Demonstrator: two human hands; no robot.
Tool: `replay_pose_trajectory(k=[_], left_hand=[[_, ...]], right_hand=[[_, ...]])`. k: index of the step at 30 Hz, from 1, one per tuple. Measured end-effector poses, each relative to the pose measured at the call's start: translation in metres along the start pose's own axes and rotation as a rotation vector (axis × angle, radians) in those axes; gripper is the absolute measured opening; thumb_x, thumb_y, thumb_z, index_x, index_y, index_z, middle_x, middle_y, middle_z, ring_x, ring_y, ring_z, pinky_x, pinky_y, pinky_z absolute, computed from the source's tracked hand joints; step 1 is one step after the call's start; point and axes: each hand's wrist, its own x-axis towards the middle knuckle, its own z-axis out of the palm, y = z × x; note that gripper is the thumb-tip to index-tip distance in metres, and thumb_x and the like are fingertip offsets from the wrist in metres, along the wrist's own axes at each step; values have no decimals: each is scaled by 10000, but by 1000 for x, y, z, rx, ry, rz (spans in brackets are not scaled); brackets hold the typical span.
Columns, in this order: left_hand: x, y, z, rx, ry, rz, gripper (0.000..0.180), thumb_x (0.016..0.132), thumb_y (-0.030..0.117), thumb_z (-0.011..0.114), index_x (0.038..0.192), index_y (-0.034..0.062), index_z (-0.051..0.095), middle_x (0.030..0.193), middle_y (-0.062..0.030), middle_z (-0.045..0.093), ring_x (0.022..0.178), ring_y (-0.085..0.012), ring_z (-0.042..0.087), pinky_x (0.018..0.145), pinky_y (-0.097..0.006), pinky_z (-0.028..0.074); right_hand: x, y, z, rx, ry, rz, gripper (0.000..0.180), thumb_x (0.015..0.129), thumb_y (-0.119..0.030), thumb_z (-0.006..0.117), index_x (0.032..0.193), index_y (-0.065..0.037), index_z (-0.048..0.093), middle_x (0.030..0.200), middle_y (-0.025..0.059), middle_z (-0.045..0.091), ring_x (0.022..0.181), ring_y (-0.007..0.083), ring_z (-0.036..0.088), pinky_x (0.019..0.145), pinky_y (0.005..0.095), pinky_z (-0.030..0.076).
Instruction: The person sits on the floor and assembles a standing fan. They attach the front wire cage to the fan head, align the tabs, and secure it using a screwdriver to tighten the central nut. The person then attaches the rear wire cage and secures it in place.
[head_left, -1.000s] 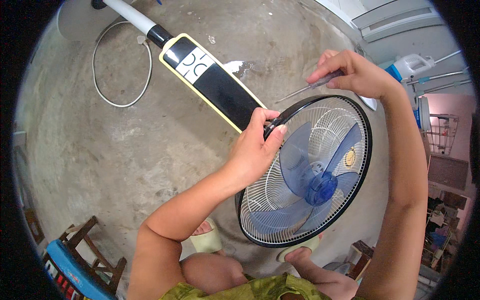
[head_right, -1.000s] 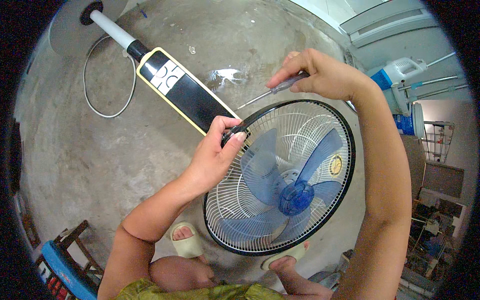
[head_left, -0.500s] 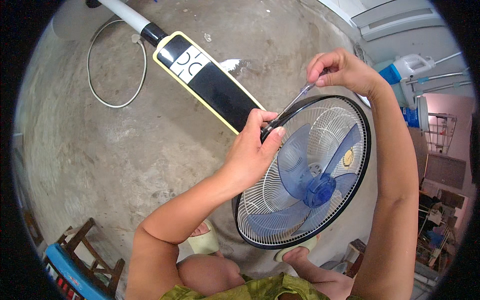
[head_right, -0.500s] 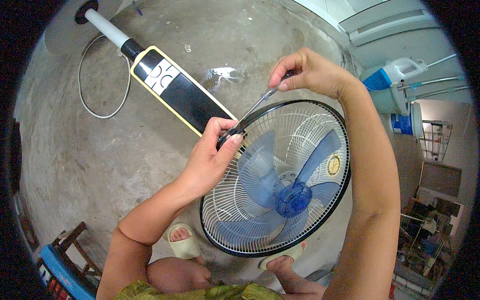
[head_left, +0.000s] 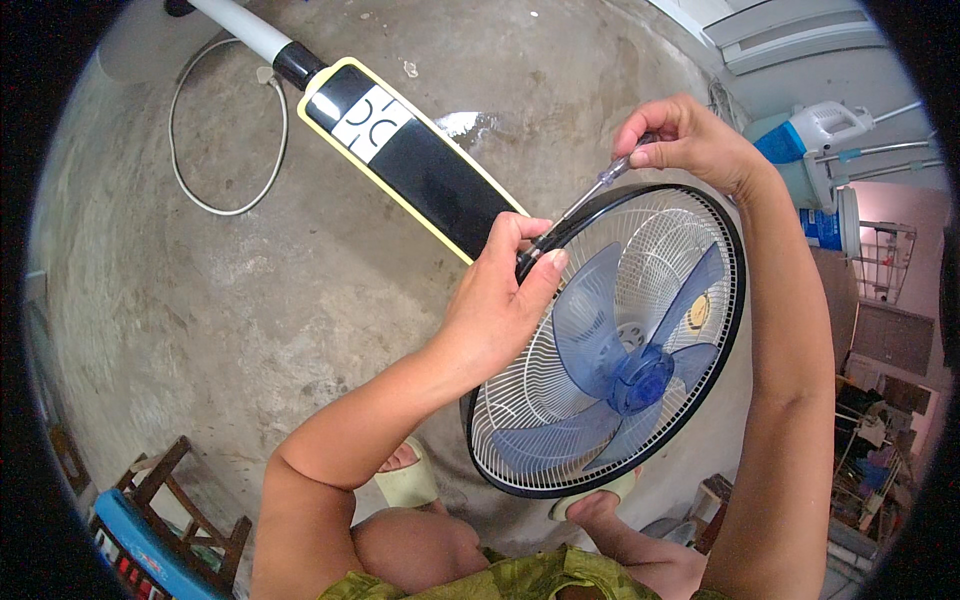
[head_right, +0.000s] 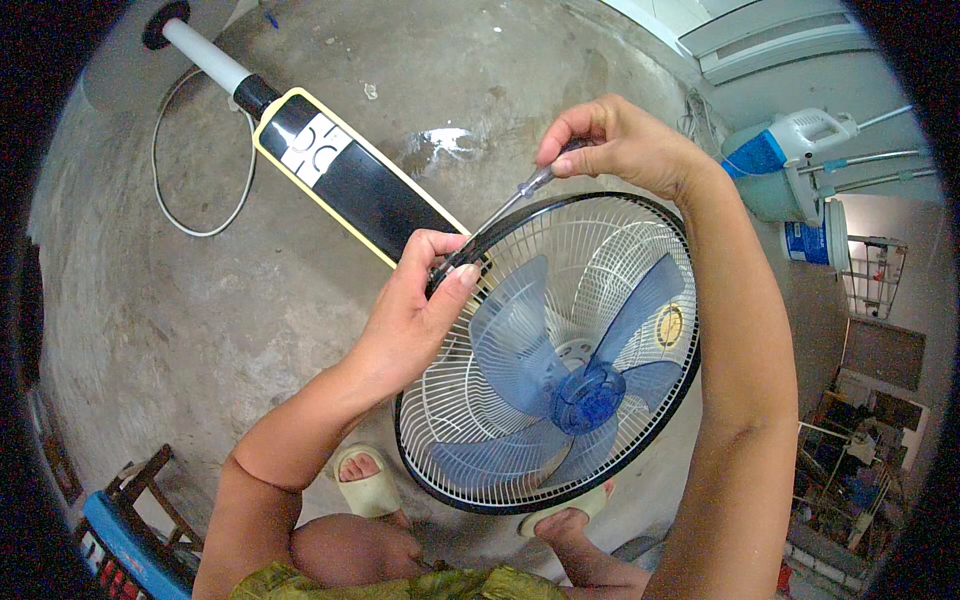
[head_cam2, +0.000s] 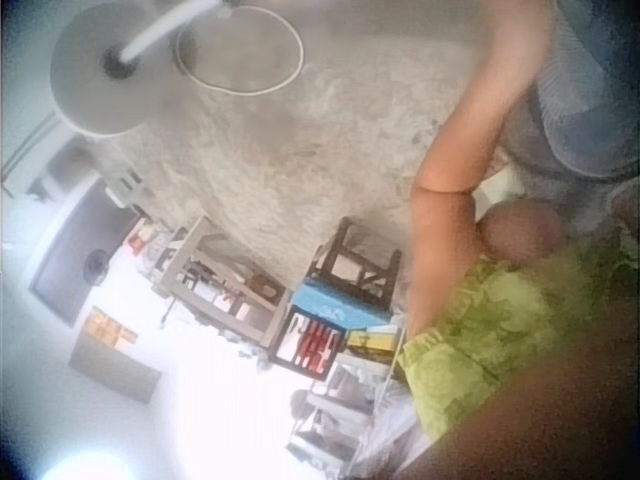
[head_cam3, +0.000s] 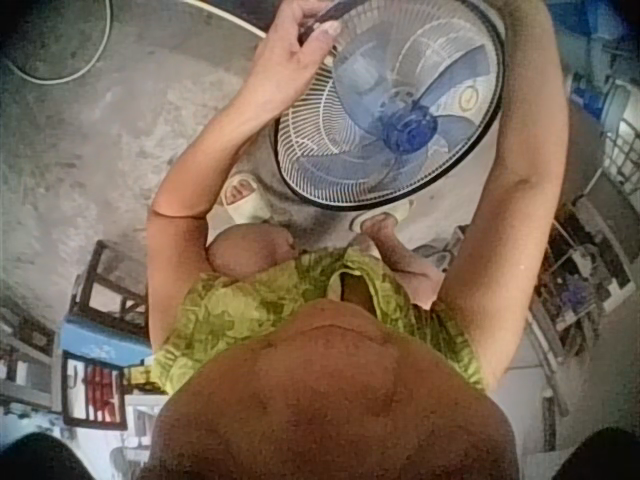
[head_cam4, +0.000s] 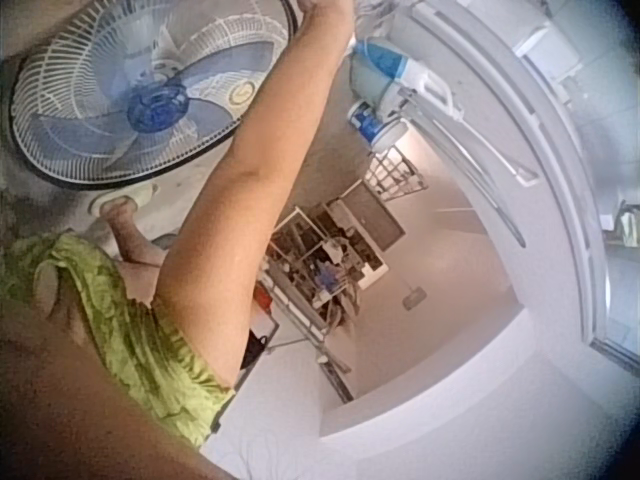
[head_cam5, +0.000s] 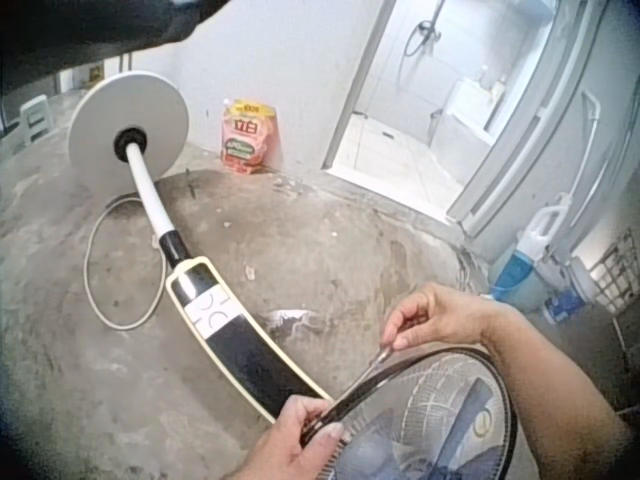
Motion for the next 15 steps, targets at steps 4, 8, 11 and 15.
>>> replay_pose_trajectory(k=[4,8,11,15], left_hand=[[0,1,0,9,1,9,283,971,229,534,1156,25,472,928,-40,545,841,-104,492,765,-269,435],[-1,2,0,-9,-13,-7,282,971,232,534,1155,27,473,929,-36,547,832,-95,493,753,-264,436],[-1,-1,0,4,3,19,279,972,232,534,1153,29,471,921,-33,549,825,-90,495,746,-263,437],[0,-1,1,-9,-1,14,278,972,231,535,1153,31,468,909,-33,552,820,-90,499,742,-264,439]], right_hand=[[-5,-3,-1,3,28,49,126,808,-130,715,890,-40,680,852,-11,655,729,40,538,619,175,413],[-6,-3,-3,-35,59,73,167,855,-218,683,904,-58,682,757,-36,628,613,22,471,523,174,341],[-4,-12,3,-107,83,99,246,910,-310,621,893,-70,670,674,-52,582,552,22,419,494,183,307],[-3,-16,9,-93,107,109,296,927,-371,568,850,-88,605,652,-65,496,535,22,364,475,184,261]])
